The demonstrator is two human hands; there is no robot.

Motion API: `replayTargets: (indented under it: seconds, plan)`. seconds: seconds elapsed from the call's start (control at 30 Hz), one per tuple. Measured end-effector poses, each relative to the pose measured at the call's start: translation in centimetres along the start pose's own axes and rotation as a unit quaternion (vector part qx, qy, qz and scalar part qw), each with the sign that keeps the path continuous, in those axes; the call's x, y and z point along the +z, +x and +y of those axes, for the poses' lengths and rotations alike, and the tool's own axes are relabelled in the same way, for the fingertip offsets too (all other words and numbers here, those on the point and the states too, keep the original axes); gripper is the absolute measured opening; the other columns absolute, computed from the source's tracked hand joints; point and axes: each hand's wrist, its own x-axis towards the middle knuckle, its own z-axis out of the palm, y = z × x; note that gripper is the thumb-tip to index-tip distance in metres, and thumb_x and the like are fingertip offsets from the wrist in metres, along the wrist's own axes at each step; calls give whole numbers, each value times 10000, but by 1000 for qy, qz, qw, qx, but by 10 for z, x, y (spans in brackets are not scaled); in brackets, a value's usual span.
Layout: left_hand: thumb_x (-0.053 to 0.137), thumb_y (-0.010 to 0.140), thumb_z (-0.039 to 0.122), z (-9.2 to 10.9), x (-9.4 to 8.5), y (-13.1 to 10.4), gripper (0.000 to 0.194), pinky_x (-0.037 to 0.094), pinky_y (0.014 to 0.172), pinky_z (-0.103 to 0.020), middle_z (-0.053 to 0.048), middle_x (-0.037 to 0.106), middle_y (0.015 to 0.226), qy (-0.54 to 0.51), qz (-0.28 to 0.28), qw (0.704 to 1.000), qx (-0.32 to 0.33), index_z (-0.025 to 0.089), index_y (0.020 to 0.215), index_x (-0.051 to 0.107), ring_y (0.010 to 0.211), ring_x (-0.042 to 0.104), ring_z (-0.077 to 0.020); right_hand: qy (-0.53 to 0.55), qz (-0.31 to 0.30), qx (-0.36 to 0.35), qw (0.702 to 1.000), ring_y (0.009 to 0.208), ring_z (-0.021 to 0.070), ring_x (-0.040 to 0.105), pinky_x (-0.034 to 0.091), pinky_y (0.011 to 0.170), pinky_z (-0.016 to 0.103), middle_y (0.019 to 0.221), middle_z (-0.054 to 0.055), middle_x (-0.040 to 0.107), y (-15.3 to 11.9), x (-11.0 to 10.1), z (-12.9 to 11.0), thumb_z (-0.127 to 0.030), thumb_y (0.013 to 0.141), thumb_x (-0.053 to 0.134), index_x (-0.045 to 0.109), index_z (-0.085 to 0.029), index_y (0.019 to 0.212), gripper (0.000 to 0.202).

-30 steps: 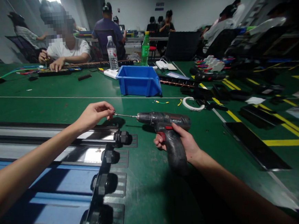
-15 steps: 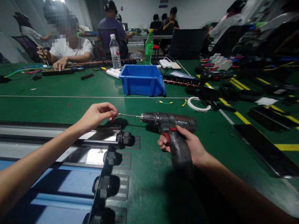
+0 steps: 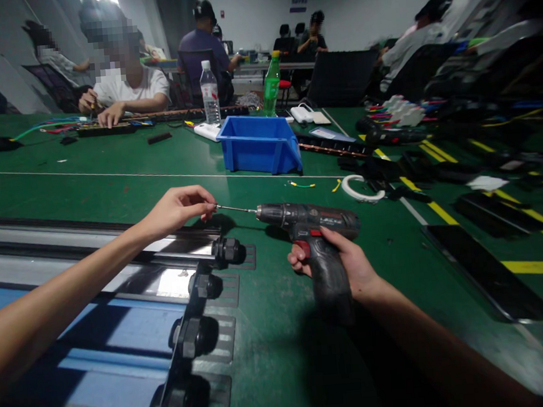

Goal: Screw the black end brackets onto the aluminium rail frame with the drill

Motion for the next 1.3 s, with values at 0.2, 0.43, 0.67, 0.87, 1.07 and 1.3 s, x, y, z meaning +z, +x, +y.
replayTargets:
  seconds: [0.2,0.43,0.67,0.87,1.07,1.3]
  plan:
    - [772,839,322,1,0,-1,194,513,707,-271,-44,709,788,2,-2,1000,1,145,896,712,713,644,-141,2,9,-1,1000,849,208,693,580,796,260,789,83,696,0,2,0,-494,843,707,755,-101,808,397]
    - [744,840,323,6,6,-2,287,540,718,-307,-82,730,930,-7,20,999,26,137,1053,694,755,662,-165,19,14,-10,1000,840,222,690,588,778,282,786,98,689,0,3,-1,-469,862,688,730,-108,847,364]
    - [616,865,233,16,21,-11,86,510,784,-318,-79,672,1001,133,140,977,86,156,900,632,880,620,-178,75,33,-37,996,812,211,674,593,760,276,787,91,680,0,1,-1,-496,849,699,706,-97,927,407]
    - [572,817,149,40,25,-17,41,447,736,-299,-10,582,831,278,97,943,153,180,840,557,769,541,-149,126,77,-54,988,796,208,662,606,749,283,768,74,662,2,2,-5,-534,848,685,659,-136,966,415]
    - [613,892,341,43,24,-19,186,450,827,-347,-54,654,989,359,-98,923,95,182,987,615,918,601,-219,152,94,-63,982,775,205,656,612,717,287,769,66,649,3,2,-6,-504,883,647,626,-147,1101,419]
    - [648,878,493,37,40,-27,463,438,924,-401,-114,650,1126,450,-233,858,89,178,1216,622,1045,615,-298,159,98,-55,981,775,203,659,612,708,284,771,62,647,4,3,-6,-498,892,633,615,-155,1143,426]
